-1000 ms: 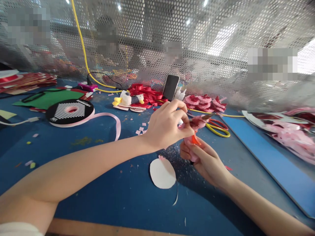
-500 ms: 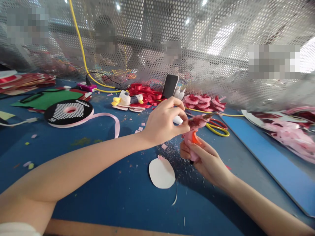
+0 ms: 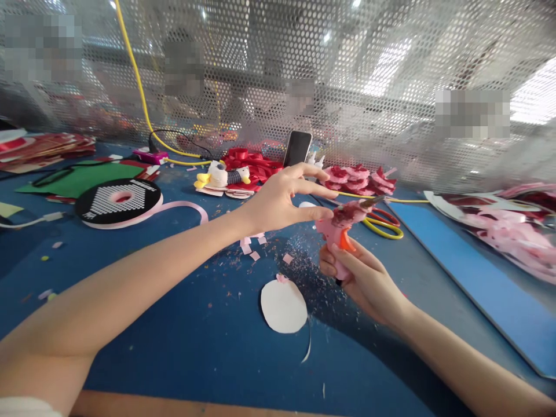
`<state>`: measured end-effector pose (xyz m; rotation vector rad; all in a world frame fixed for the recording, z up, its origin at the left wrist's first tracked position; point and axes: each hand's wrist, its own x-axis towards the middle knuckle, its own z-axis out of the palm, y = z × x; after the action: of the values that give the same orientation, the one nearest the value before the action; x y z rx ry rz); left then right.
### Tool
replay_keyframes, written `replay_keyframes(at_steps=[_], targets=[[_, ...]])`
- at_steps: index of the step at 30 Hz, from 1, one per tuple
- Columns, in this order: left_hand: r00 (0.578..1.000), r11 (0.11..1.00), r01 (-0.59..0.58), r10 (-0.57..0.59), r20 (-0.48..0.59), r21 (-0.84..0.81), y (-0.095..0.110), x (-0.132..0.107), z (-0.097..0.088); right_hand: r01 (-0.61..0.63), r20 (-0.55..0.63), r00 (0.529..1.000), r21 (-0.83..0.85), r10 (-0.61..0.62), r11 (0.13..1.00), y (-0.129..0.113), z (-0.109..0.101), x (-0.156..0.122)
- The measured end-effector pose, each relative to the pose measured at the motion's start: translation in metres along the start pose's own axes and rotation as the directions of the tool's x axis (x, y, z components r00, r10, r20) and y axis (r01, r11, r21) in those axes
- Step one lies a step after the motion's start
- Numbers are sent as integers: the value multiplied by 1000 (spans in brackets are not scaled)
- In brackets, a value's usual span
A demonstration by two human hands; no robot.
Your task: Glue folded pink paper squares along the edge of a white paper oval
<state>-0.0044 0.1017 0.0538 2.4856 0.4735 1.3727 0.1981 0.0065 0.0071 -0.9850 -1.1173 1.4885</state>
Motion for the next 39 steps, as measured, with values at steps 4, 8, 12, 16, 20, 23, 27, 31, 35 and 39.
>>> replay_keyframes(at_steps=[4,8,12,16,20,23,27,31,35,39], targets=[[997,999,-12,15,-69,43,7,-3,10,17,22,1000,-45,-16,999,2,1,-2],[995,996,-2,10,-97,84,14,-4,14,25,36,999,-51,-23,998,3,2,-4],[995,991,-16,29,-96,134,17,-6,16,38,43,998,-47,-36,998,3,0,-4],[996,983,-53,64,-55,175,18,-8,19,40,58,998,-24,-39,999,2,0,-3],[996,982,-74,82,-37,176,20,-9,19,24,53,998,4,-24,1000,-3,2,-4],[997,983,-61,68,-36,171,21,-8,18,6,50,999,13,-7,1000,-6,1,-6],[998,992,-18,26,-62,124,22,-7,19,7,53,999,42,-9,999,-5,0,-6],[994,998,16,-9,-106,63,21,-8,21,-1,45,999,65,-2,998,-5,-1,-5],[987,993,114,-114,-111,-12,23,-7,21,-17,28,1000,83,15,996,-6,0,-5],[963,965,245,-254,-96,-93,22,-5,20,-23,10,1000,90,22,996,-7,0,-6]])
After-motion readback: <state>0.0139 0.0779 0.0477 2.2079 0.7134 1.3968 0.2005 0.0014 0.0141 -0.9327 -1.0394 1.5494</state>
